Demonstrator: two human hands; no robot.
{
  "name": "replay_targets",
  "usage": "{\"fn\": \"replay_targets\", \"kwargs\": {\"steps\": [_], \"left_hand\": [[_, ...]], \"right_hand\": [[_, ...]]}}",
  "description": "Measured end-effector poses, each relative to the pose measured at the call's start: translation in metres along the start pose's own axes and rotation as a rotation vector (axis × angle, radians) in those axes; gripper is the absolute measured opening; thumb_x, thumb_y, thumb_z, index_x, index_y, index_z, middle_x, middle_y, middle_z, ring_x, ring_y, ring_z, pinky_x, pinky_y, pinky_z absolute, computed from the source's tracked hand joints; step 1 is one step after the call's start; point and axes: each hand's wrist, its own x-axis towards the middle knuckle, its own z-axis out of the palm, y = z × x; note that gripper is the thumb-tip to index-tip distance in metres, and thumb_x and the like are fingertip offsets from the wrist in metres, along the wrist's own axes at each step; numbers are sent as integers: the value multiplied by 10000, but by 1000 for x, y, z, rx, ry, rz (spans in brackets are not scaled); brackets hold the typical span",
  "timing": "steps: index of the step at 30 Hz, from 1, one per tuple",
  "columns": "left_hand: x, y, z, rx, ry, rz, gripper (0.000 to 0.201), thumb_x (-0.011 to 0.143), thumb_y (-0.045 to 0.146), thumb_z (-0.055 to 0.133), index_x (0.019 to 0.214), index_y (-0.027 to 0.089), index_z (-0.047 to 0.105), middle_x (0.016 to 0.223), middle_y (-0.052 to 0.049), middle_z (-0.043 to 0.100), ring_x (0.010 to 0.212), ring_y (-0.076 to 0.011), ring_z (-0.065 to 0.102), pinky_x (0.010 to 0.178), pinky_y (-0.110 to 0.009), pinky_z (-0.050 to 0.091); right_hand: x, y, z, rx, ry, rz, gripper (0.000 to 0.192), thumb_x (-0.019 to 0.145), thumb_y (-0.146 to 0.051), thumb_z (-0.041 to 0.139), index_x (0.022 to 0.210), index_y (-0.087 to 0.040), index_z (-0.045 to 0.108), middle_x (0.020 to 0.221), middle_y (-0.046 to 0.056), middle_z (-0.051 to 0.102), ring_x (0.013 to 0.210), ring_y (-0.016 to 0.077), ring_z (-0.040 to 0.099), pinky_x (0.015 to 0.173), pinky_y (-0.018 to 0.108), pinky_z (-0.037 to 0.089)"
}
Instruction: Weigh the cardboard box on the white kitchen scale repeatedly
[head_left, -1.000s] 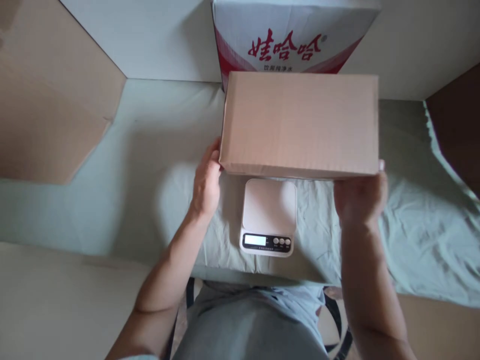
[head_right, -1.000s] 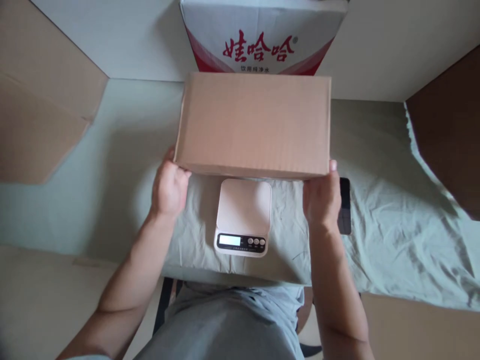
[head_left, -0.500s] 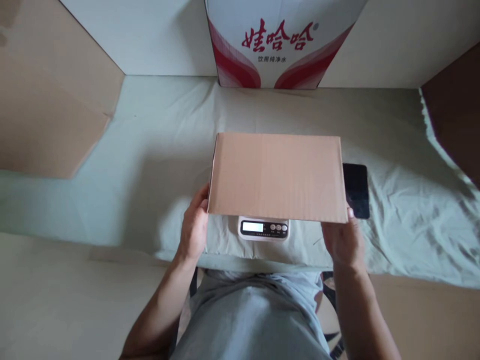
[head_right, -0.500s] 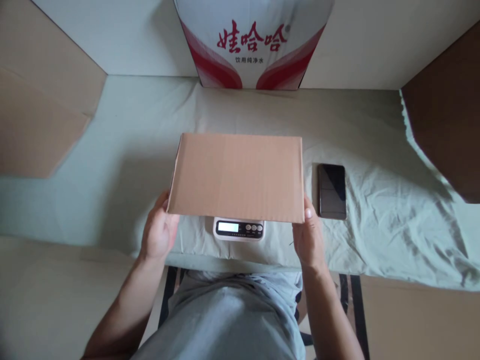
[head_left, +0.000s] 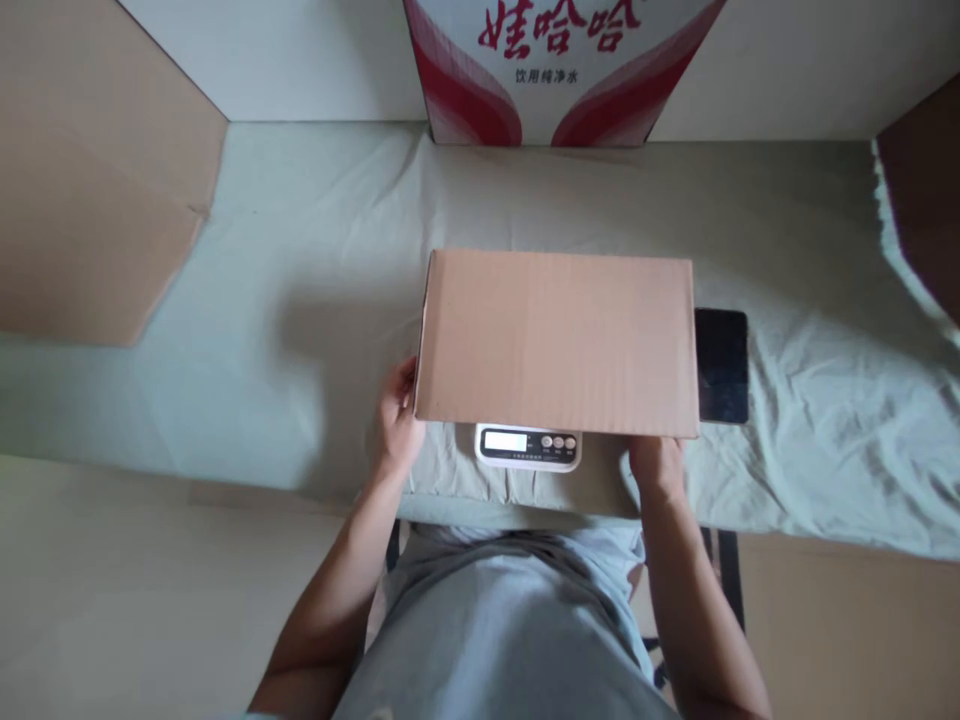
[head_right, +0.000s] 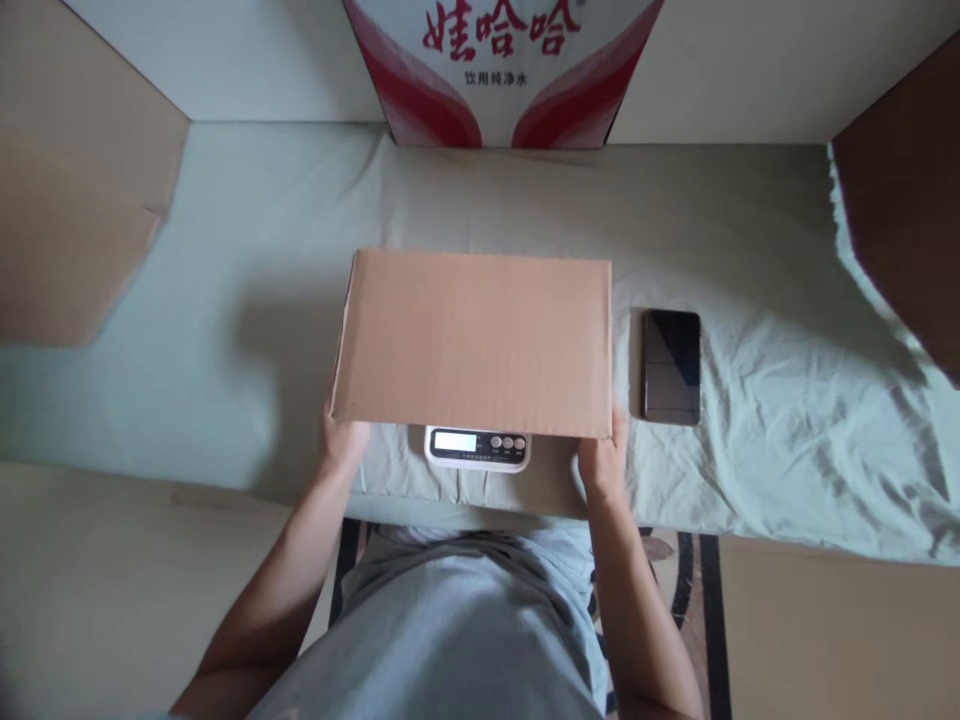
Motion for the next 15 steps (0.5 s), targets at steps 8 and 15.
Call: {"fn": "replay_targets", "kwargs": {"steps": [8,15], "left_hand": [[-7,-5,1,130,49,147,257,799,268,578,1033,324,665,1098,2,703,1093,-197,638,976,-343,503],[-35,46,-9,-128,172,55,254,874,327,494,1077,351,646,1184,14,644,1159,-206,592,982,-367,504]], "right_hand": [[-3,-1,10,16,81,76,161,739,-332,599,841,-235,678,884,53,728,923,269,657,862,471,539],[-17,-47,6,179,207,18,317,768,-311,550,1060,-327,672,1029,1,695,999,236,647,993,469,464]]}}
